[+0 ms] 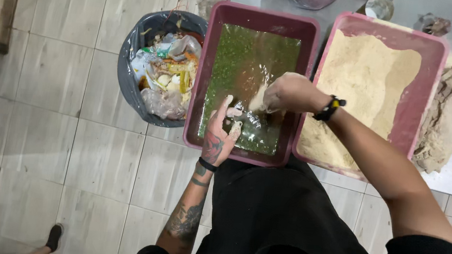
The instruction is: The person breads pieces of meat by hand, dipping them into a tray of green marinade and then thoroughly coating them in breadcrumbs.
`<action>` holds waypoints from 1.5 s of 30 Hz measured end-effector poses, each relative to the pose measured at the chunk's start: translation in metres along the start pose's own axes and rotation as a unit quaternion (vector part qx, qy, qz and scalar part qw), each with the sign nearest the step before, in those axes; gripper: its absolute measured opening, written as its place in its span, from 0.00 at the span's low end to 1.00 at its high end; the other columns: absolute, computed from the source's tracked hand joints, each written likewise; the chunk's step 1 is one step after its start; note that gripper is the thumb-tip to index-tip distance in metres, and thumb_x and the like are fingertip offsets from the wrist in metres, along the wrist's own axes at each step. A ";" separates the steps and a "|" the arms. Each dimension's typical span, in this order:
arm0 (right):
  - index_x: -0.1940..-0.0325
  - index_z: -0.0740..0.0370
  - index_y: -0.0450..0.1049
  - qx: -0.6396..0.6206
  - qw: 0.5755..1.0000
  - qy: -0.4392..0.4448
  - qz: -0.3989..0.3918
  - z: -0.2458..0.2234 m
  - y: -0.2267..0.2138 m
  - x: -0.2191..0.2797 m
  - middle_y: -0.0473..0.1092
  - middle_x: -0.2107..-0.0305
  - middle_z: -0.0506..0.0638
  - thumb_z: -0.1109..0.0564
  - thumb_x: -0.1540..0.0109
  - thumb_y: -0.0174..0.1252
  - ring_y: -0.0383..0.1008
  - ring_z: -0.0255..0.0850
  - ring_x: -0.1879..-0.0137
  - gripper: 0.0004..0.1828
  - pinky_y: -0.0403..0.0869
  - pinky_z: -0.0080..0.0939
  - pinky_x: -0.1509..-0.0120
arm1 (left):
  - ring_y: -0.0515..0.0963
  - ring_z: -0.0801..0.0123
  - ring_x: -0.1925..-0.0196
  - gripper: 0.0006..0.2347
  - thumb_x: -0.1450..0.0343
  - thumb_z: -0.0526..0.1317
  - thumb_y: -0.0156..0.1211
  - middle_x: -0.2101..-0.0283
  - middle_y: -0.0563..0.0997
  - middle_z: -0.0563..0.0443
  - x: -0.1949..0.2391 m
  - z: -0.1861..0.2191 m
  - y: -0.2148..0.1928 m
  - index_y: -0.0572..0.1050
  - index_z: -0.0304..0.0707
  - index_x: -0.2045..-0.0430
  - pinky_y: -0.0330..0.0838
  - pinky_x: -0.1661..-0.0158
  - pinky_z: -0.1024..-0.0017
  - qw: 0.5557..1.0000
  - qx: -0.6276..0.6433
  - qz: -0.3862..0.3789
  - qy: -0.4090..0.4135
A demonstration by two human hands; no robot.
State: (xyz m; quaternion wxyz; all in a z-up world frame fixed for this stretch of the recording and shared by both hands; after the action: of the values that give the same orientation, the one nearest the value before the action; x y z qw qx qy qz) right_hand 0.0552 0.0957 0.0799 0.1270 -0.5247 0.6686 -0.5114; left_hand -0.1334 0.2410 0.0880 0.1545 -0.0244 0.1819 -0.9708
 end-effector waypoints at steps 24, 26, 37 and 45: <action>0.72 0.56 0.83 0.186 0.941 0.204 0.196 0.028 -0.003 -0.072 0.76 0.78 0.52 0.51 0.45 0.62 0.79 0.54 0.69 0.09 0.65 0.57 0.50 | 0.75 0.52 0.40 0.33 0.30 0.40 0.64 0.50 0.84 0.49 -0.092 -0.033 0.046 0.55 0.48 0.28 0.64 0.36 0.52 0.952 -0.289 -0.070 -0.071; 0.72 0.54 0.83 0.180 0.941 0.210 0.197 0.022 -0.005 -0.076 0.77 0.78 0.51 0.49 0.45 0.62 0.80 0.53 0.68 0.09 0.64 0.55 0.52 | 0.73 0.51 0.38 0.35 0.30 0.46 0.62 0.47 0.82 0.51 -0.098 -0.033 0.055 0.53 0.52 0.27 0.65 0.36 0.52 0.935 -0.338 -0.065 -0.084; 0.69 0.46 0.82 0.020 0.963 0.160 0.215 0.023 -0.022 -0.076 0.79 0.72 0.53 0.49 0.41 0.60 0.80 0.58 0.59 0.06 0.63 0.54 0.45 | 0.71 0.53 0.38 0.38 0.35 0.46 0.68 0.48 0.82 0.53 -0.134 -0.037 0.047 0.56 0.54 0.28 0.68 0.37 0.59 0.932 -0.340 -0.073 -0.103; 0.65 0.49 0.80 -0.137 0.950 0.026 0.279 0.028 -0.048 -0.020 0.80 0.68 0.50 0.55 0.43 0.68 0.80 0.57 0.53 0.04 0.72 0.55 0.45 | 0.71 0.59 0.49 0.36 0.37 0.32 0.70 0.57 0.84 0.52 -0.142 -0.050 0.050 0.62 0.55 0.31 0.69 0.42 0.66 0.987 -0.157 -0.001 -0.034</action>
State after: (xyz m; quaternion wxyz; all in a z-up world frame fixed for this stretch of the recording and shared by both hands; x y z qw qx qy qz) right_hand 0.1105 0.1007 0.0994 0.1740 -0.3167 0.8550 -0.3720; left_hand 0.0109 0.2582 0.0242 0.1536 -0.0817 0.3263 -0.9291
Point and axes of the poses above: each hand's wrist, its own x-axis away from the middle knuckle, its own y-axis out of the palm, z = x × y, the point moved 4 cm from there along -x, towards the middle knuckle
